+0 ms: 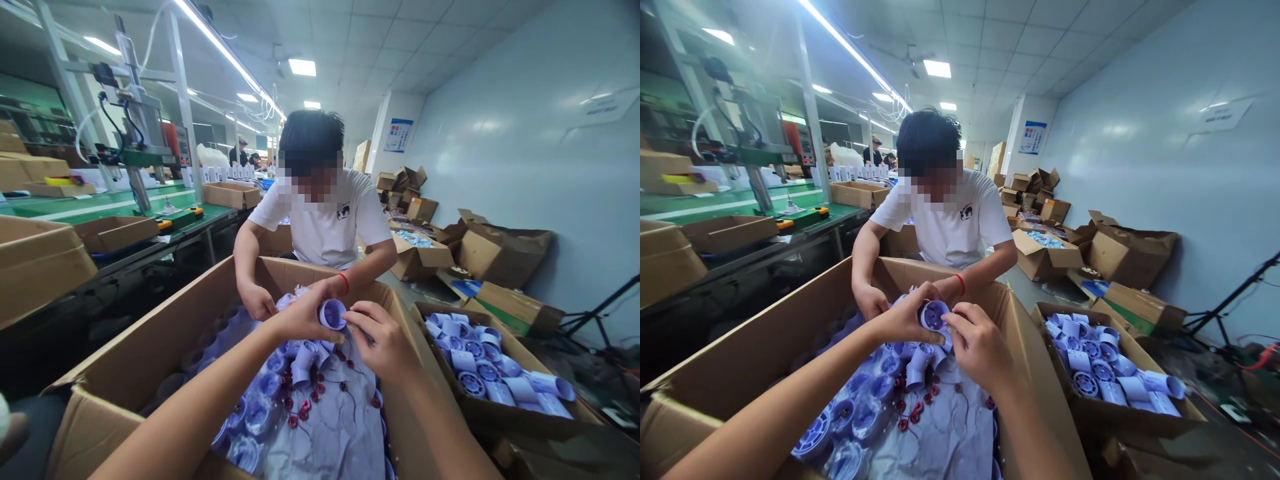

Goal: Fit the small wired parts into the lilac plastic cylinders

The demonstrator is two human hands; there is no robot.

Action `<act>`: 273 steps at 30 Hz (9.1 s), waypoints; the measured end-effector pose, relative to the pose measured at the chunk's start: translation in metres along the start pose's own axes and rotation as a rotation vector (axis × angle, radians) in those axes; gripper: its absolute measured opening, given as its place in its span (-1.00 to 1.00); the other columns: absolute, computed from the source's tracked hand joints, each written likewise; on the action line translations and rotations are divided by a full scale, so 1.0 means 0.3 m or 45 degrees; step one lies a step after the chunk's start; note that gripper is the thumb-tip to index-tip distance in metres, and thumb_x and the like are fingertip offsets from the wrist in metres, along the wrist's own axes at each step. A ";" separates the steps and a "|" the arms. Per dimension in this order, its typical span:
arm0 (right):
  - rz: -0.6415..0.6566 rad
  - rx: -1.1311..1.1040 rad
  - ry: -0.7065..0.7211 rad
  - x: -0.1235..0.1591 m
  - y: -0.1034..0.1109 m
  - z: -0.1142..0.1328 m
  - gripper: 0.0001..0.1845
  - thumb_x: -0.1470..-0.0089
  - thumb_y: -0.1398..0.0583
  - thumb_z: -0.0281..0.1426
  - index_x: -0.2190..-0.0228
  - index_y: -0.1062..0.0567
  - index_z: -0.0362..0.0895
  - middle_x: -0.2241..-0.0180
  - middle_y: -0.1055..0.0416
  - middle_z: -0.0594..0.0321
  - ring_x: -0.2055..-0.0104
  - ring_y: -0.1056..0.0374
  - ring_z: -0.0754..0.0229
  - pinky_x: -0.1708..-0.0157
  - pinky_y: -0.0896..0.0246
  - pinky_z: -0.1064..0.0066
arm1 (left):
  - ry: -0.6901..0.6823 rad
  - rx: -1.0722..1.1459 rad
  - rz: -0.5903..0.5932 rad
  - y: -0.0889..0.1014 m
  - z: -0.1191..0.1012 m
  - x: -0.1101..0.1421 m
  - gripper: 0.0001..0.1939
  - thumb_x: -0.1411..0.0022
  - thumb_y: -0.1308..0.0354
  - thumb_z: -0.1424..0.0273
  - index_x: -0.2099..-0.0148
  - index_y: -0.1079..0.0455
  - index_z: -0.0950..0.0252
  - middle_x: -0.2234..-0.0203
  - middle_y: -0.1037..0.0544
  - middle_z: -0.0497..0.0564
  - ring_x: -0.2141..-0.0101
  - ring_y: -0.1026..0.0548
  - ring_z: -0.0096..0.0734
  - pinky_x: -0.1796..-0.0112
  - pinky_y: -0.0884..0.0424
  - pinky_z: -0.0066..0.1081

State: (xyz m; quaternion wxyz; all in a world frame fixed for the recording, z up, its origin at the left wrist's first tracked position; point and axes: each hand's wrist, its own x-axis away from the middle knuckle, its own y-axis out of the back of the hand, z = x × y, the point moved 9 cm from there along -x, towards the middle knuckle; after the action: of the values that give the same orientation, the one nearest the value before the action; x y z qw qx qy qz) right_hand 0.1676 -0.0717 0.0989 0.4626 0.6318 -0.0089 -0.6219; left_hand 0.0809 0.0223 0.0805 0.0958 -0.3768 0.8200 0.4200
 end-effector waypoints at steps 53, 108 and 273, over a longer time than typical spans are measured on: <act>0.058 0.077 -0.106 -0.004 -0.052 0.036 -0.68 -0.07 -0.08 -0.64 0.34 -0.57 -0.08 0.34 -0.43 0.17 0.28 -0.20 0.13 0.28 -0.23 0.32 | 0.123 0.370 0.326 -0.062 -0.029 0.021 -0.47 0.18 -0.22 0.46 0.07 -0.24 0.30 0.28 -0.35 -0.06 0.25 -0.32 -0.39 0.22 -0.33 -0.40; -0.113 -1.202 -1.548 0.182 -0.292 -0.150 -0.57 0.33 -0.27 -0.39 0.27 -0.45 -0.11 0.29 -0.47 0.18 0.42 -0.40 0.15 0.66 -0.32 0.44 | 0.681 0.120 -0.234 -0.078 0.099 0.041 -0.40 -0.19 0.19 0.03 0.58 -0.42 0.34 0.62 -0.51 0.04 0.48 -0.44 -0.31 0.41 -0.29 -0.40; -1.086 -0.880 -1.718 0.508 0.236 -0.604 -0.67 0.13 -0.27 -0.29 0.27 -0.36 -0.05 0.39 -0.43 0.35 0.51 -0.35 0.31 0.56 -0.32 0.51 | 0.387 -0.234 0.434 -0.195 0.195 0.040 -0.76 -0.12 0.02 0.29 0.45 -0.37 0.30 0.51 -0.47 -0.02 0.44 -0.41 -0.38 0.35 -0.33 -0.43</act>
State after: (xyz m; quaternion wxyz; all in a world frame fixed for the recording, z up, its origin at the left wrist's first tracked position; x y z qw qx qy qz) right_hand 0.3859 -0.0977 -0.0138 0.2519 -0.0983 0.1456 -0.9517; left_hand 0.1039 0.0392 0.0019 -0.1355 -0.2989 0.8351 0.4416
